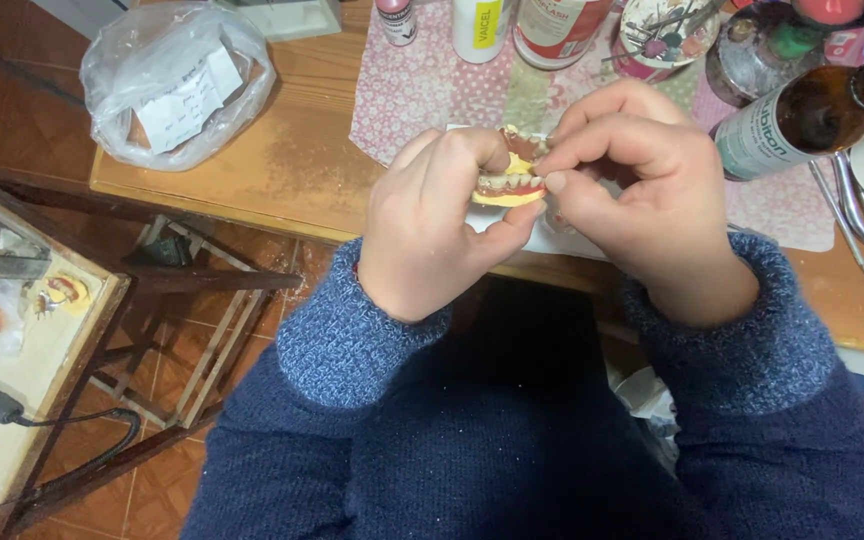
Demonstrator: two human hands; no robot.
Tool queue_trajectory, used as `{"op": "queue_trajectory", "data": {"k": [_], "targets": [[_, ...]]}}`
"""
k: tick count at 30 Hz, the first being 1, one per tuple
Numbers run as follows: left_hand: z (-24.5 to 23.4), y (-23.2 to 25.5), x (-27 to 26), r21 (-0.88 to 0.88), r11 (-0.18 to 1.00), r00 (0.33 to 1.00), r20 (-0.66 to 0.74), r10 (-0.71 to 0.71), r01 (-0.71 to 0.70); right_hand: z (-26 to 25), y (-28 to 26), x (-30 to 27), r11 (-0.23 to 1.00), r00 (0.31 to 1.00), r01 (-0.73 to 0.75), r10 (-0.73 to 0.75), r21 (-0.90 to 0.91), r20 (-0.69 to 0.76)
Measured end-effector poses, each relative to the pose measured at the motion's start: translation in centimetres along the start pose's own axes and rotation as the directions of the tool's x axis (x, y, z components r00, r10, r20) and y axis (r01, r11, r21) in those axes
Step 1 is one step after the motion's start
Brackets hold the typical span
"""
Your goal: Repairing or adjusting a partial denture on a dental cast using a spatula and various dental materials.
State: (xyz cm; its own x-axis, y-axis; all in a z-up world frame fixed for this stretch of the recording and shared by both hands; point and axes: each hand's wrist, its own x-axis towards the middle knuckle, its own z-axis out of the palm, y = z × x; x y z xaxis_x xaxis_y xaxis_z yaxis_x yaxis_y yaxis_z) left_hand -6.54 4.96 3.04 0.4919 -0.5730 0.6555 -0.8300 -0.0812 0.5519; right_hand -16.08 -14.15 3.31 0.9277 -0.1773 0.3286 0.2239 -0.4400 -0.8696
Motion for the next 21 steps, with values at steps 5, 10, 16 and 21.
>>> {"op": "queue_trajectory", "data": {"k": [5, 10, 16, 21], "targets": [[0.4, 0.1, -0.1, 0.002, 1.0, 0.999, -0.031, 0.006, -0.006, 0.4, 0.6, -0.3, 1.0, 0.999, -0.021, 0.022, 0.019, -0.036], [0.9, 0.0, -0.2, 0.016, 0.999, 0.998, -0.052, 0.036, -0.035, 0.6, 1.2, -0.4, 1.0, 0.998, -0.007, 0.008, 0.018, -0.057], [1.0, -0.2, -0.4, -0.01, 1.0, 0.999, -0.048, 0.011, -0.012, 0.1, 0.6, -0.3, 0.998, 0.998, 0.05, -0.051, -0.032, -0.023], [0.9, -1.0, -1.1, -0.374, 0.894, 0.969, 0.08, -0.235, 0.248, -0.9, 0.9, -0.4, 0.848, 0.997, -0.009, 0.051, 0.529, -0.066]]}}
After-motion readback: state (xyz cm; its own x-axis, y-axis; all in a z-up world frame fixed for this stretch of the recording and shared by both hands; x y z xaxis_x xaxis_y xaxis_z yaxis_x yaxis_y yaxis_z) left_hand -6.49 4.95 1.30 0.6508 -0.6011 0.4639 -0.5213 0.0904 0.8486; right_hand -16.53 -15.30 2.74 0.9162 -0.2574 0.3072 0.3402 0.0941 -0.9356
